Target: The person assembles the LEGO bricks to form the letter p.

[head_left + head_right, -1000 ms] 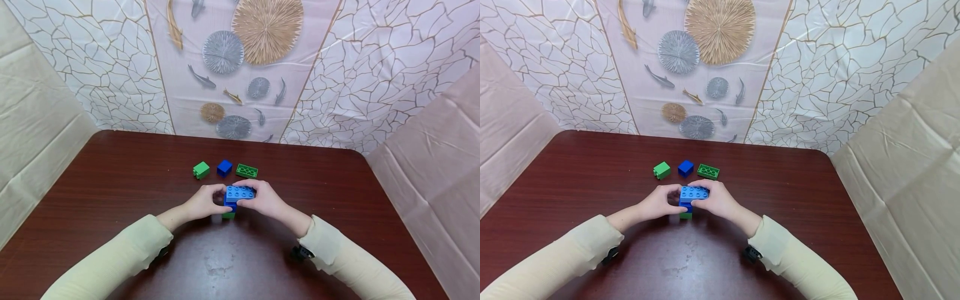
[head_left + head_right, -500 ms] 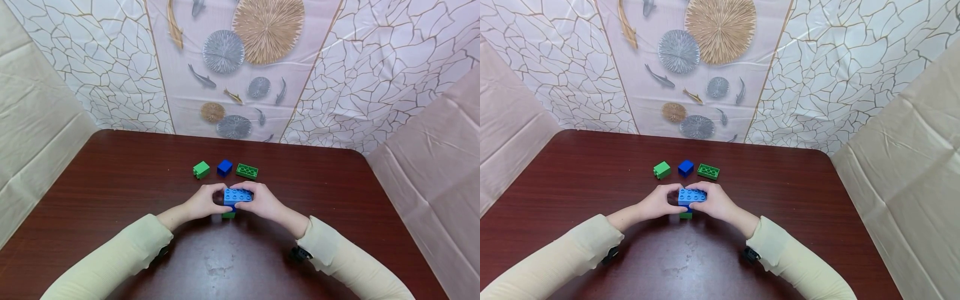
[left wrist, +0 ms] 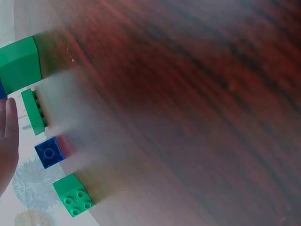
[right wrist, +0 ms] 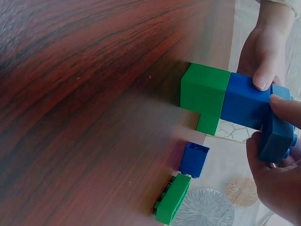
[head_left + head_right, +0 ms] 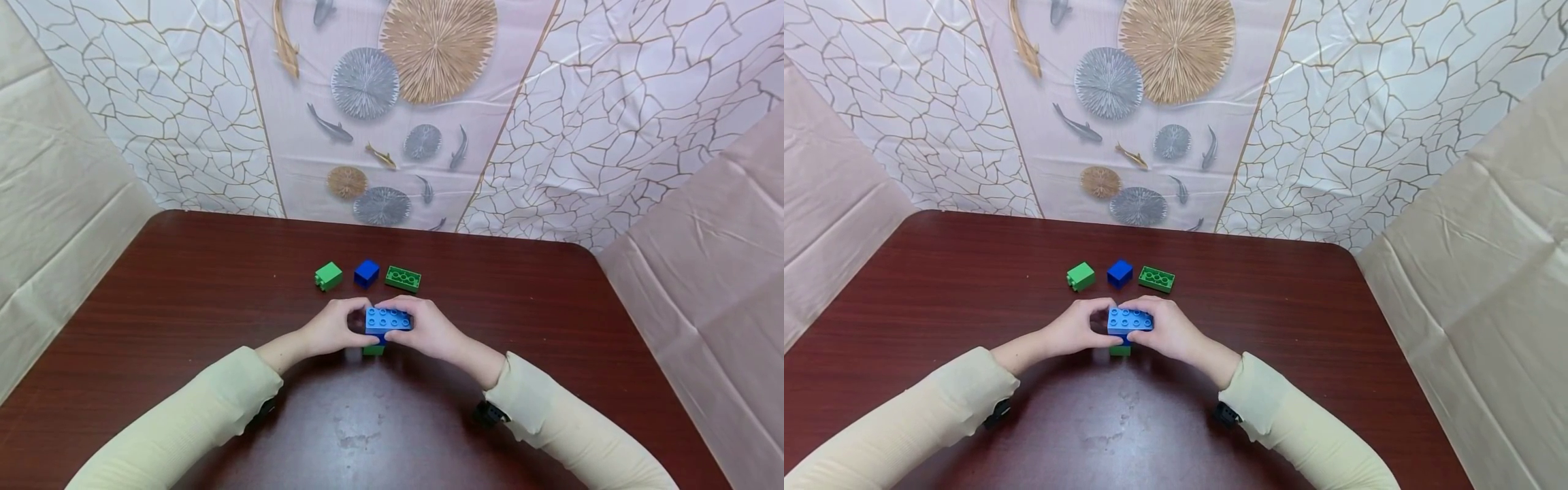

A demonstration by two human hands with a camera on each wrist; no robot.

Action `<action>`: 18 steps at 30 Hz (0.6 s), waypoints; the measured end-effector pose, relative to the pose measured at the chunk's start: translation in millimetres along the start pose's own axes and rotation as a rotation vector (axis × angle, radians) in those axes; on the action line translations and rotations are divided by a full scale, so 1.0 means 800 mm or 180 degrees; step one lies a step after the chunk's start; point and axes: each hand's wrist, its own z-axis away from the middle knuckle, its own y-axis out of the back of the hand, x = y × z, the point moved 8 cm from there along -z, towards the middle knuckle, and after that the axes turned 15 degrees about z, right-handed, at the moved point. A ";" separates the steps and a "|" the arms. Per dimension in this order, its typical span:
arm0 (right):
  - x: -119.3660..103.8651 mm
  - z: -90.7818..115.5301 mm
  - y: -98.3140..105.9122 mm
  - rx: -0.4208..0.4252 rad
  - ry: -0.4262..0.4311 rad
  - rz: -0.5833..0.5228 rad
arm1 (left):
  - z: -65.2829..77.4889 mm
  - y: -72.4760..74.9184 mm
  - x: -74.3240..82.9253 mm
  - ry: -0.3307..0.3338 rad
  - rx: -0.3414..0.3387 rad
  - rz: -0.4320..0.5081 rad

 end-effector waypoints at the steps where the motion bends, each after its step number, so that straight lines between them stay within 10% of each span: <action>1: 0.000 0.000 0.000 -0.0003 0.0004 0.0003 | 0.000 0.000 0.000 0.0005 0.0002 0.0003; 18: 0.001 0.001 0.000 0.0003 -0.0016 0.0086 | 0.000 0.000 -0.002 0.0031 -0.0007 0.0015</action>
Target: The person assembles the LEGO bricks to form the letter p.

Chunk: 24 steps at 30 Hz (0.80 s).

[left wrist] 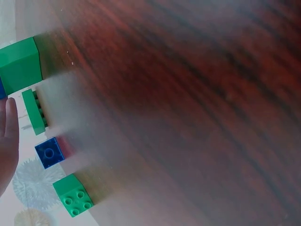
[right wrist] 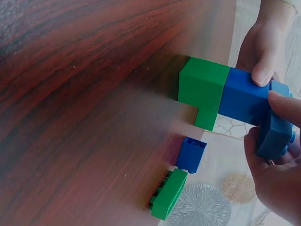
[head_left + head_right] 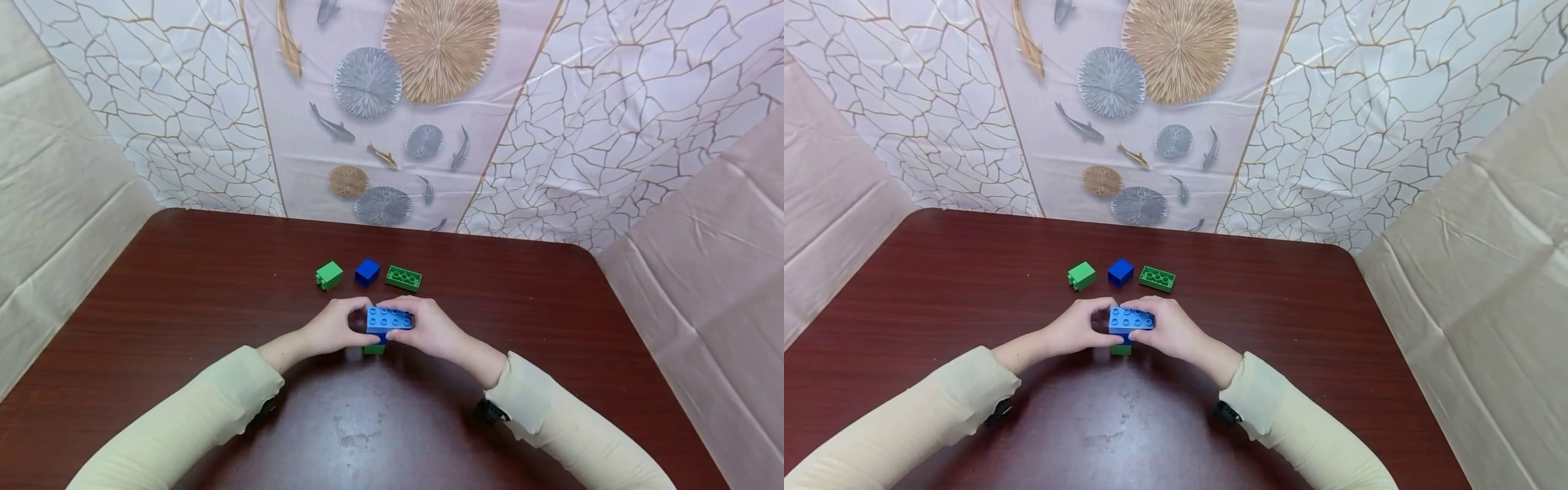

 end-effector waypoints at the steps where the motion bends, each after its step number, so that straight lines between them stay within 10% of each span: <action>1: 0.000 0.000 0.000 -0.0001 0.0004 -0.0013 | 0.000 0.000 0.000 0.0001 -0.0007 -0.0002; 24: 0.012 0.001 -0.004 -0.0067 -0.0266 -0.0298 | 0.003 0.002 0.001 -0.0076 0.0061 0.0051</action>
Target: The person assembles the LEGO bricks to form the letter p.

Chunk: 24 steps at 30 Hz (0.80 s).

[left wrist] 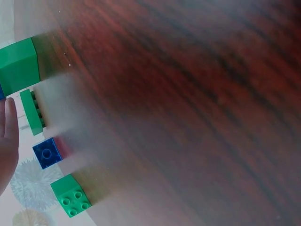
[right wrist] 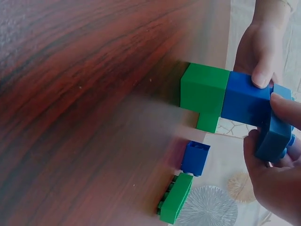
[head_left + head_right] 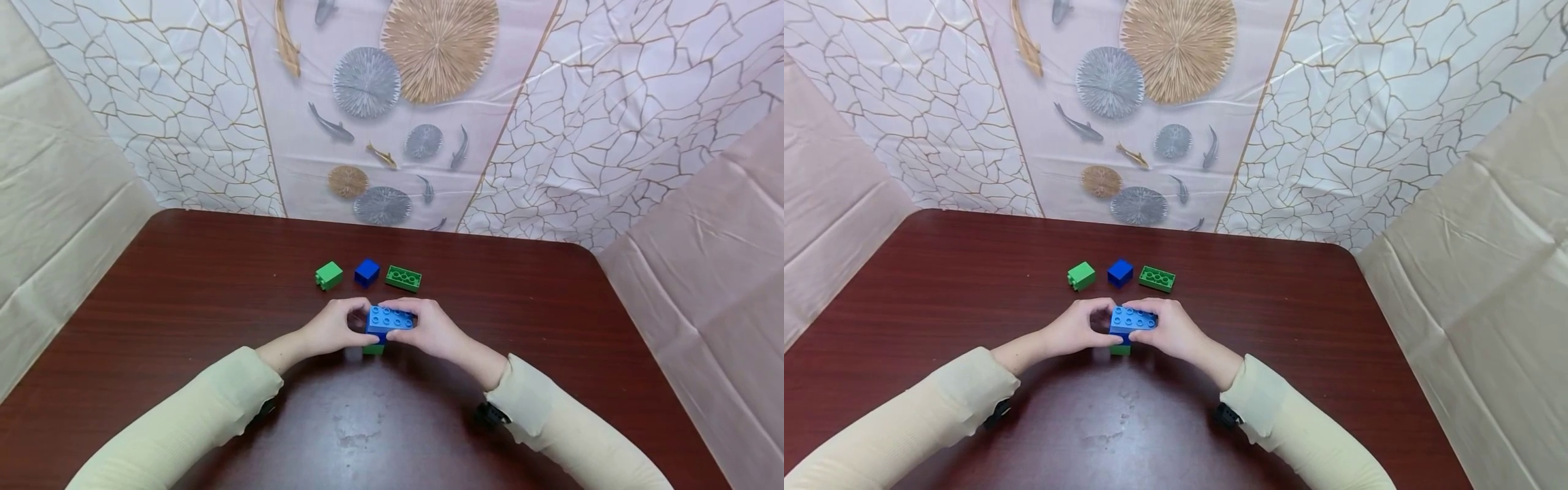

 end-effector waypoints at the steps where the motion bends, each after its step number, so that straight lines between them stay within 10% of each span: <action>1: 0.000 -0.001 0.000 -0.0021 -0.0006 0.0013 | 0.000 0.000 0.000 0.0021 -0.0003 0.0006; 24: -0.017 -0.003 0.003 0.0333 0.0417 0.0367 | -0.001 -0.001 0.001 0.0089 0.0007 0.0026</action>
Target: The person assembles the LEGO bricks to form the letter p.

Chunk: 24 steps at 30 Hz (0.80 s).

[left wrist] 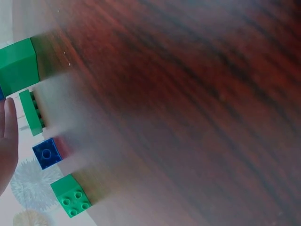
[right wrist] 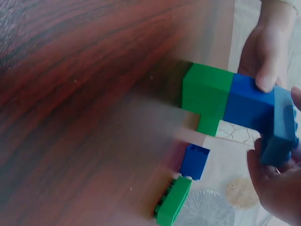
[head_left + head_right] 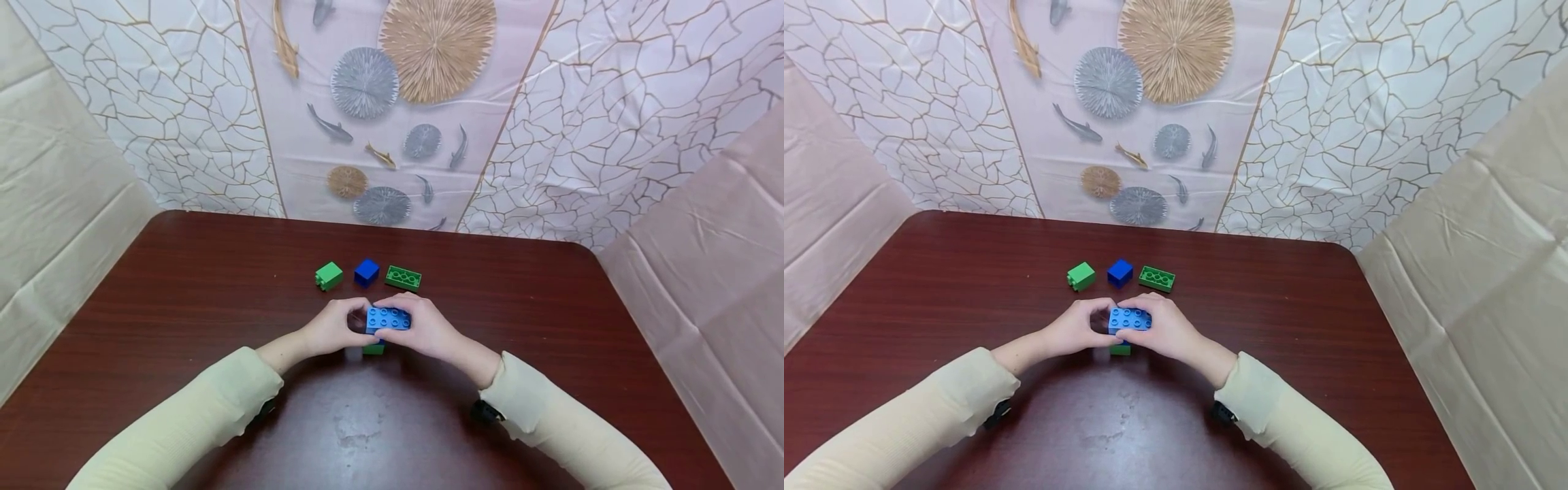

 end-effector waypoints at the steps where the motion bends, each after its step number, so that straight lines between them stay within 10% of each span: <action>1: 0.000 -0.001 -0.001 0.0072 0.0017 -0.0009 | 0.000 0.000 0.000 -0.0016 0.0005 0.0000; 24: -0.009 -0.005 -0.002 0.0211 0.0214 0.0031 | -0.001 -0.001 -0.003 -0.0077 0.0031 0.0070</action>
